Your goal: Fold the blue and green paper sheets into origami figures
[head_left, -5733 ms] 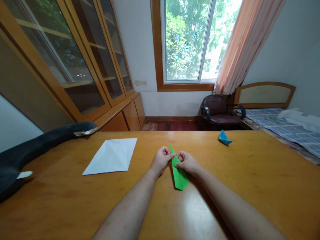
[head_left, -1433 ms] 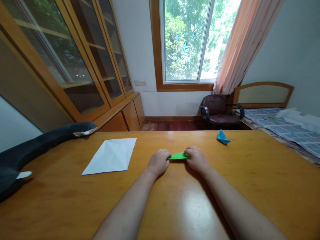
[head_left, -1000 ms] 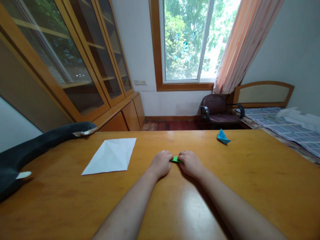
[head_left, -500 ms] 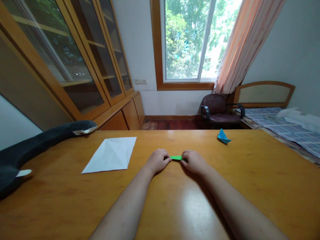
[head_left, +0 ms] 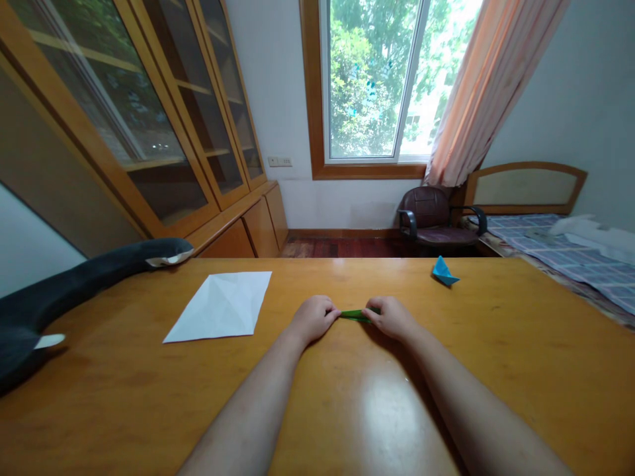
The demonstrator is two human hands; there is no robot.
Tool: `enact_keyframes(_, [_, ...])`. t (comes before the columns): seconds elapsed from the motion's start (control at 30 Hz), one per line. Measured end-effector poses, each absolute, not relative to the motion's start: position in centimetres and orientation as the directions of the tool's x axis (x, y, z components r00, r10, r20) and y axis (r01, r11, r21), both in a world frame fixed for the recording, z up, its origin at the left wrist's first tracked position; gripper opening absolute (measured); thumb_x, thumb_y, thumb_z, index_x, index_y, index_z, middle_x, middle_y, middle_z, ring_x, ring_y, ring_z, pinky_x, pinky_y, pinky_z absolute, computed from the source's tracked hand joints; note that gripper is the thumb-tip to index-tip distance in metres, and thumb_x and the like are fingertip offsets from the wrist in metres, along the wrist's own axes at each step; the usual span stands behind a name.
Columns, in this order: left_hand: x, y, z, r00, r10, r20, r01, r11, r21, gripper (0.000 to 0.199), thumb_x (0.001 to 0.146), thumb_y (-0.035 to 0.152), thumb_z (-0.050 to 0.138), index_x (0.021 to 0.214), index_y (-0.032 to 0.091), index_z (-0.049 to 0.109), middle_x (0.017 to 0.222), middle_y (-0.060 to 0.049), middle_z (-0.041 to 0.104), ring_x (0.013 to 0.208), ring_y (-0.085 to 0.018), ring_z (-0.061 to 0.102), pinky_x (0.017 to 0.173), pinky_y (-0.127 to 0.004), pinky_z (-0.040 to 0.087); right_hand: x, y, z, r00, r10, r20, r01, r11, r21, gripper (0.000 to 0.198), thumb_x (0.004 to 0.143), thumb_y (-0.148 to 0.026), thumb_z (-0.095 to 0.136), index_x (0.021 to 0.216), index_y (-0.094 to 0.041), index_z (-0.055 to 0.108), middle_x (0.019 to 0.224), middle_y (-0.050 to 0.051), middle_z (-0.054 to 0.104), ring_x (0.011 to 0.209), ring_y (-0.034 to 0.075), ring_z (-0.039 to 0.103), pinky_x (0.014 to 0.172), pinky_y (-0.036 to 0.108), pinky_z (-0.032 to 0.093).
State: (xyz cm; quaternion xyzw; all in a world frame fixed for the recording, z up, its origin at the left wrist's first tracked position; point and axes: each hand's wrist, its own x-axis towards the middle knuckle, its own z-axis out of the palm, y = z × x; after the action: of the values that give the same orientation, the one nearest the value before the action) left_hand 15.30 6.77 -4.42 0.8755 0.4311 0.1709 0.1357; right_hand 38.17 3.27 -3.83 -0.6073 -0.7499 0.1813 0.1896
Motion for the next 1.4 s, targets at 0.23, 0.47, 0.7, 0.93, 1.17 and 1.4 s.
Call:
enact_keyframes(0.23, [15.5, 6.8, -4.3, 0.554, 0.816, 0.163, 0.730, -0.571, 0.376, 0.034, 0.089, 0.041, 0.050, 0.075, 0.017, 0.071, 0.080, -0.005, 0.067, 0.074, -0.015, 0.058, 0.066, -0.025, 0.039, 38.1, 3.4, -4.3, -0.207, 0.973, 0.103, 0.856, 0.232, -0.462, 0.036, 0.089, -0.040, 0.048, 0.068, -0.018, 0.067, 0.060, 0.001, 0.060, 0.057, 0.012, 0.048, 0.055, 0.023, 0.031])
enact_keyframes(0.47, [16.2, 6.8, -4.6, 0.477, 0.866, 0.153, 0.792, -0.499, 0.353, 0.035, 0.089, 0.043, 0.050, 0.074, 0.018, 0.069, 0.079, -0.005, 0.066, 0.073, -0.016, 0.056, 0.062, -0.026, 0.036, 37.6, 3.7, -4.7, -0.231, 0.939, 0.254, 0.804, 0.331, -0.494, 0.023, 0.086, -0.026, 0.052, 0.074, -0.018, 0.069, 0.082, 0.004, 0.064, 0.074, 0.013, 0.057, 0.070, 0.022, 0.041])
enact_keyframes(0.7, [16.4, 6.9, -4.9, 0.479, 0.864, 0.155, 0.787, -0.501, 0.360, 0.026, 0.086, 0.040, 0.054, 0.078, 0.020, 0.069, 0.082, -0.004, 0.067, 0.076, -0.016, 0.057, 0.065, -0.026, 0.038, 37.3, 3.8, -5.3, -0.221, 0.952, 0.211, 0.830, 0.297, -0.472, 0.018, 0.083, -0.021, 0.054, 0.076, -0.018, 0.070, 0.082, 0.004, 0.064, 0.075, 0.014, 0.058, 0.070, 0.022, 0.042])
enact_keyframes(0.93, [16.7, 6.9, -5.1, 0.457, 0.876, 0.153, 0.810, -0.481, 0.335, 0.023, 0.085, 0.038, 0.057, 0.079, 0.020, 0.069, 0.083, -0.004, 0.067, 0.079, -0.017, 0.059, 0.068, -0.027, 0.041, 36.9, 4.0, -5.7, -0.254, 0.949, 0.188, 0.883, 0.307, -0.356, 0.018, 0.084, -0.018, 0.052, 0.076, -0.017, 0.068, 0.081, 0.005, 0.066, 0.076, 0.015, 0.058, 0.069, 0.023, 0.040])
enact_keyframes(1.17, [17.0, 6.6, -5.0, 0.459, 0.872, 0.169, 0.808, -0.489, 0.328, 0.019, 0.085, 0.035, 0.057, 0.081, 0.021, 0.069, 0.087, -0.004, 0.068, 0.082, -0.018, 0.060, 0.071, -0.028, 0.043, 36.6, 4.0, -5.6, -0.257, 0.945, 0.204, 0.893, 0.313, -0.323, 0.019, 0.085, -0.018, 0.051, 0.075, -0.017, 0.068, 0.081, 0.006, 0.065, 0.078, 0.015, 0.057, 0.070, 0.023, 0.039])
enact_keyframes(1.4, [17.5, 5.9, -4.6, 0.566, 0.809, 0.160, 0.765, -0.587, 0.265, 0.026, 0.084, 0.015, 0.047, 0.091, 0.022, 0.071, 0.092, -0.005, 0.069, 0.090, -0.019, 0.060, 0.081, -0.030, 0.045, 36.5, 3.8, -5.4, -0.265, 0.940, 0.213, 0.900, 0.321, -0.295, 0.020, 0.085, -0.017, 0.051, 0.076, -0.016, 0.068, 0.081, 0.007, 0.066, 0.079, 0.016, 0.057, 0.072, 0.024, 0.040])
